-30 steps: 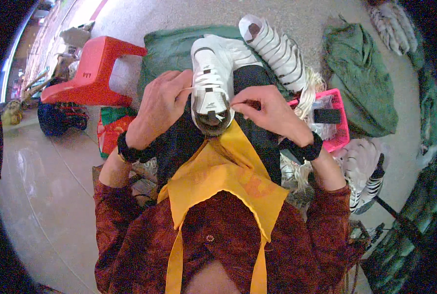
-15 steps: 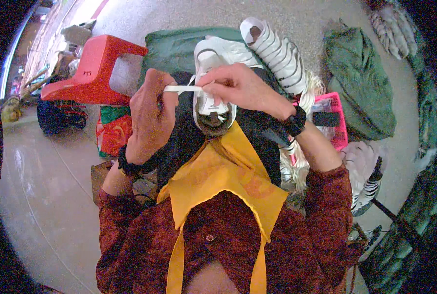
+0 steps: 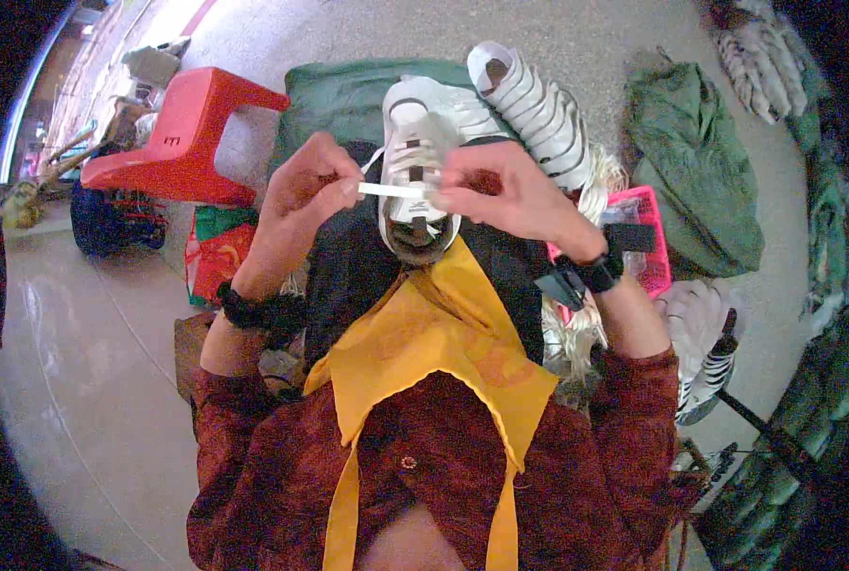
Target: The person sits on the floor and laces a white sneaker by hand, threading the laces through the eyelets and tying a knot. They then place the finished shoe aside and pick up another shoe to continue the process.
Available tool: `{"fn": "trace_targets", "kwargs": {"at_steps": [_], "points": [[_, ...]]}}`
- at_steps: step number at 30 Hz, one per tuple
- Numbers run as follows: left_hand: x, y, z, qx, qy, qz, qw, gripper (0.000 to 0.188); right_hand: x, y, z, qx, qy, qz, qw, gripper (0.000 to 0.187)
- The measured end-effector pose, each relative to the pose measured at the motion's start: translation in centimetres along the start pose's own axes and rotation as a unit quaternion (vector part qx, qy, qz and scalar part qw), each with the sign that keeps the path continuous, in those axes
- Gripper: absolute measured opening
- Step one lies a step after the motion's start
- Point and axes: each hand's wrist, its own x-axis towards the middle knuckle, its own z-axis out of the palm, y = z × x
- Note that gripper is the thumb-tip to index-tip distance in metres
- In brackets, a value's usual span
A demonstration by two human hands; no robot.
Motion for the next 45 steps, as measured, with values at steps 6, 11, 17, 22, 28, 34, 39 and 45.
{"fn": "trace_targets", "kwargs": {"at_steps": [6, 11, 17, 22, 28, 34, 39, 45], "points": [[0.4, -2.4, -0.6, 0.028, 0.023, -0.005, 0.999, 0.004, -4.8, 1.5, -3.8, -0.003, 0.139, 0.033, 0.99, 0.03], [0.6, -4.4, 0.4, 0.005, 0.01, -0.016, 1.0, 0.006, -7.1, 3.7, -5.8, 0.055, 0.167, -0.006, 0.984, 0.041], [0.9, -6.1, 1.8, -0.008, 0.015, 0.013, 1.0, 0.006, -7.8, 6.1, -7.4, 0.154, 0.245, 0.01, 0.957, 0.046], [1.3, -6.6, 3.0, 0.038, 0.05, 0.019, 0.998, 0.012, -6.0, 6.9, -7.2, -0.071, 0.383, 0.122, 0.913, 0.034], [1.0, -6.9, 3.1, 0.123, 0.069, 0.056, 0.988, 0.016, -0.2, 1.3, 1.1, -0.076, 0.171, 0.03, 0.982, 0.022], [0.8, -6.3, 3.3, 0.157, 0.069, 0.088, 0.981, 0.016, 1.7, 2.2, 3.2, -0.116, 0.112, -0.029, 0.986, 0.016], [0.4, -6.7, 3.4, 0.178, 0.093, 0.076, 0.977, 0.018, 0.8, 2.6, 3.0, -0.274, 0.18, -0.056, 0.943, 0.011], [-0.6, -6.5, 3.1, 0.326, 0.058, 0.125, 0.935, 0.024, 0.2, 2.6, 2.9, -0.321, 0.199, -0.048, 0.925, 0.011]]}}
